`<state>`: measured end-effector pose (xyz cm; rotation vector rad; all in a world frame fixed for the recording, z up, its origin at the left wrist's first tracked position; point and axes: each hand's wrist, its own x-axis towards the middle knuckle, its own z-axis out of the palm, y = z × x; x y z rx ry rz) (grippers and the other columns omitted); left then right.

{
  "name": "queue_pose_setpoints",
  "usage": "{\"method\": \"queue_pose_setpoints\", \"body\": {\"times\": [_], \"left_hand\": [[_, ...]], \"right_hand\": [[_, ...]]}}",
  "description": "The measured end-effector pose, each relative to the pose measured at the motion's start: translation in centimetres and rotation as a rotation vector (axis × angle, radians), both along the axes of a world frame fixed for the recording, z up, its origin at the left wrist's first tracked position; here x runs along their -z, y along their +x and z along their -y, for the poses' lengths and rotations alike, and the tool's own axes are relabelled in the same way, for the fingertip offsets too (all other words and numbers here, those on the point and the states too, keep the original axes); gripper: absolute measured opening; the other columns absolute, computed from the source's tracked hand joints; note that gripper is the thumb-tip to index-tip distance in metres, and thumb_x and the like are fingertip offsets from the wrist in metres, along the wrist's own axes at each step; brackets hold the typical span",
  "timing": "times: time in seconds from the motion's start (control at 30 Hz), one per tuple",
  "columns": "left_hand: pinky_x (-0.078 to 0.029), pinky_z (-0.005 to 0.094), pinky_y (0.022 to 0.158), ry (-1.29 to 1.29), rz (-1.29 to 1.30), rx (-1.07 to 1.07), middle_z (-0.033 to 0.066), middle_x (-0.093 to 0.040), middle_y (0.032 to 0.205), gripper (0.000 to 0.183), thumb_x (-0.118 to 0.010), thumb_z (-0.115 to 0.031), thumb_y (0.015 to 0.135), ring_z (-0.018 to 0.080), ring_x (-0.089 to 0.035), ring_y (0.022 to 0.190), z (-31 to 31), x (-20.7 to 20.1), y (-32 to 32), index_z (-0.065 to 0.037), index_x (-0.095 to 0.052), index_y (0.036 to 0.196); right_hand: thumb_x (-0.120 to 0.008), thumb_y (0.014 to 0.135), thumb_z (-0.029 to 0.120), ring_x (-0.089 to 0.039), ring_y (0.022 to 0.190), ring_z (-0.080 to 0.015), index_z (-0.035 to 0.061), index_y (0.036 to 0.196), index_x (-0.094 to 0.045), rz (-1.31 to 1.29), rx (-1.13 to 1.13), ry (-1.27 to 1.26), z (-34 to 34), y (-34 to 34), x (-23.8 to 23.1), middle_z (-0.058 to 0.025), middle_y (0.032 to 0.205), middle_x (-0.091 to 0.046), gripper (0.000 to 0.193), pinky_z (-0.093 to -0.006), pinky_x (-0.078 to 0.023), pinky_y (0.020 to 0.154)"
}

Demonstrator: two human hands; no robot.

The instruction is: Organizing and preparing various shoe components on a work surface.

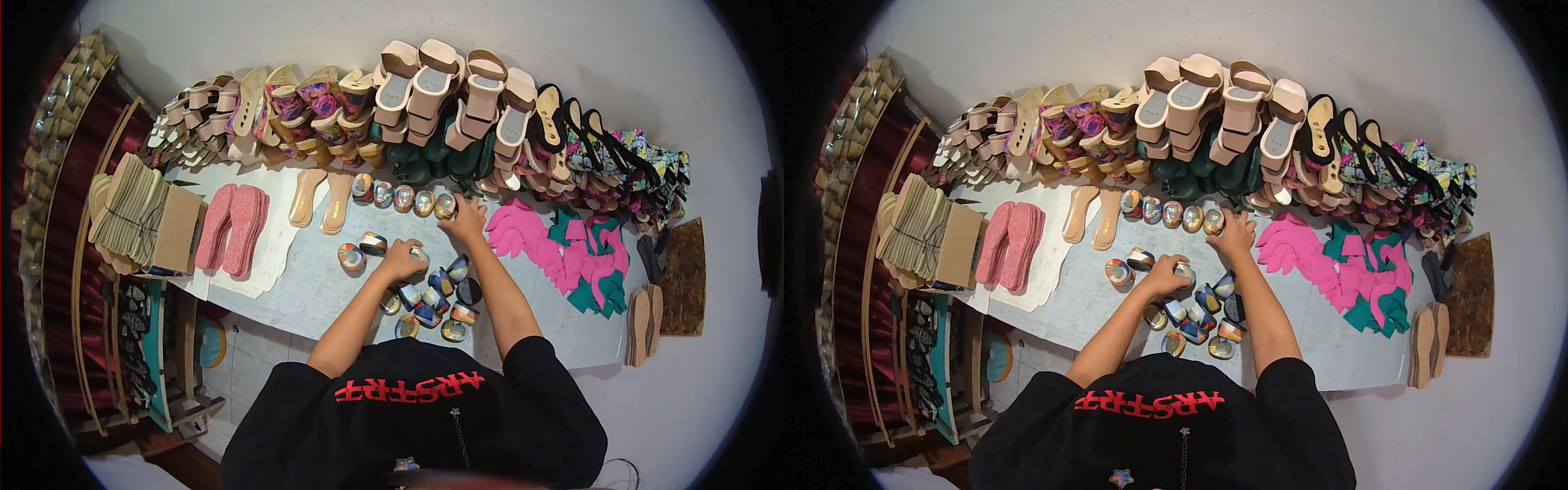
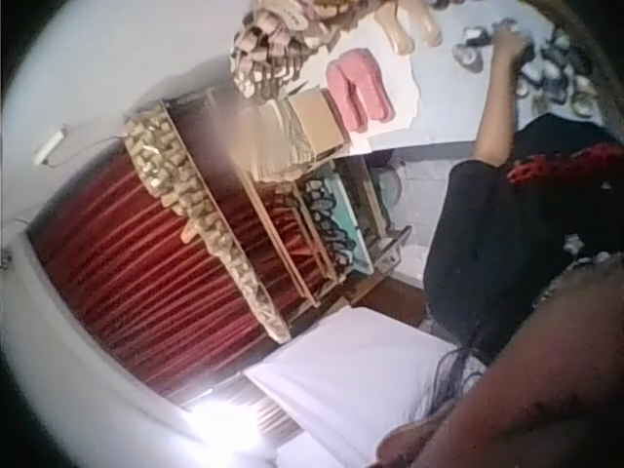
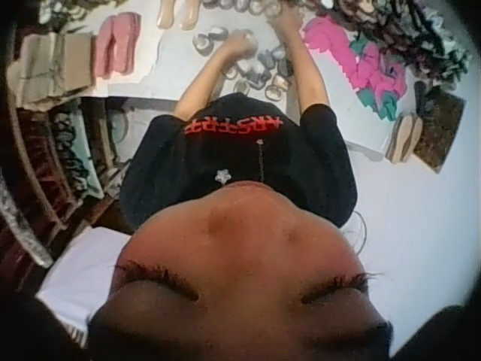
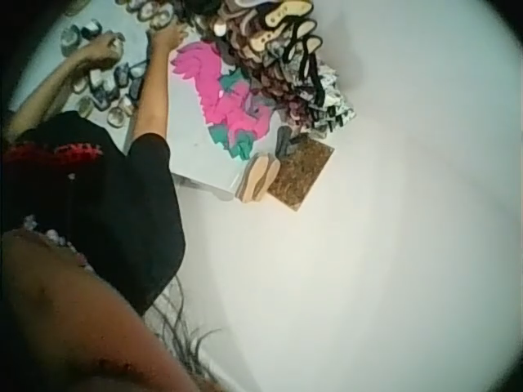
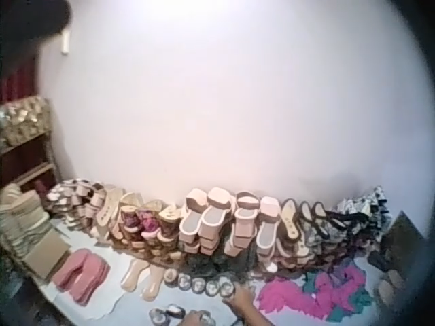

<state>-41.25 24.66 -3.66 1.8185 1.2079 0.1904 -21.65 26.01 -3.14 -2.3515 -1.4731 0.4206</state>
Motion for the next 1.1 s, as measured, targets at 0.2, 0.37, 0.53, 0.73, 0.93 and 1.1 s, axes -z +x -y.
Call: {"method": "queue_pose_setpoints", "body": {"times": [0.2, 0.37, 0.53, 0.73, 0.93, 1.1], "left_hand": [[-0.042, 0.0349, 0.083, -0.041, 0.107, -0.033, 0.0273, -0.045, 0.114, 0.094, -0.067, -0.031, 0.056, 0.0333, -0.050, 0.100, -2.6, 3.2, 1.1, 0.000, -0.021, 0.132], [-0.048, 0.0308, 0.067, -0.502, 0.077, -0.007, 0.0231, -0.046, 0.115, 0.100, -0.066, -0.028, 0.059, 0.0241, -0.055, 0.092, -4.4, 0.7, 2.8, -0.003, -0.008, 0.136], [-0.049, 0.0294, 0.053, -0.487, 0.298, -0.138, 0.0151, -0.056, 0.095, 0.083, -0.067, -0.029, 0.063, 0.0176, -0.058, 0.069, -4.4, 1.5, 1.8, -0.003, -0.025, 0.129], [-0.051, 0.0321, 0.070, -0.878, 0.898, -0.373, 0.0130, -0.053, 0.098, 0.033, -0.050, -0.024, 0.084, 0.0201, -0.057, 0.085, -3.4, -0.4, -0.4, -0.001, -0.043, 0.107], [-0.052, 0.0293, 0.071, -0.895, 1.029, -0.396, 0.0128, -0.054, 0.099, 0.041, -0.035, -0.035, 0.091, 0.0207, -0.059, 0.082, -3.0, -2.4, -1.5, 0.001, -0.046, 0.108], [-0.049, 0.0250, 0.065, -0.738, 0.903, -0.362, 0.0079, -0.056, 0.090, 0.036, -0.041, -0.033, 0.090, 0.0164, -0.058, 0.075, -2.7, -2.8, -1.5, -0.001, -0.052, 0.100]], "right_hand": [[-0.078, 0.053, 0.032, -0.035, 0.104, -0.0380, 0.0299, 0.116, -0.047, -0.011, 0.041, 0.021, -0.3, -0.9, 0.1, -0.0126, 0.122, -0.033, 0.070, -0.0454, -0.035, 0.085], [-0.077, 0.053, 0.032, -0.035, 0.105, -0.0380, 0.0304, 0.114, -0.047, -0.003, 0.052, 0.047, -0.2, -0.5, 0.9, -0.0128, 0.123, -0.032, 0.068, -0.0456, -0.034, 0.086], [-0.074, 0.058, 0.032, -0.033, 0.107, -0.0382, 0.0245, 0.115, -0.047, -0.020, 0.016, 0.010, 0.0, -1.2, -0.2, -0.0130, 0.123, -0.032, 0.064, -0.0456, -0.032, 0.088], [-0.063, 0.070, 0.026, -0.034, 0.111, -0.0309, 0.0077, 0.117, -0.043, -0.130, 0.126, 0.381, 1.5, -2.0, 0.2, -0.0131, 0.121, -0.036, 0.055, -0.0433, -0.031, 0.090], [-0.068, 0.067, 0.024, -0.046, 0.105, -0.0229, 0.0039, 0.119, -0.040, -0.893, -0.303, 0.398, 4.3, -7.0, -3.6, -0.0135, 0.116, -0.043, 0.062, -0.0348, -0.039, 0.085], [-0.073, 0.059, 0.025, -0.046, 0.102, -0.0295, 0.0020, 0.119, -0.040, -0.449, -0.303, 0.489, 5.0, -7.7, -3.8, -0.0173, 0.109, -0.045, 0.072, -0.0353, -0.039, 0.085]]}}
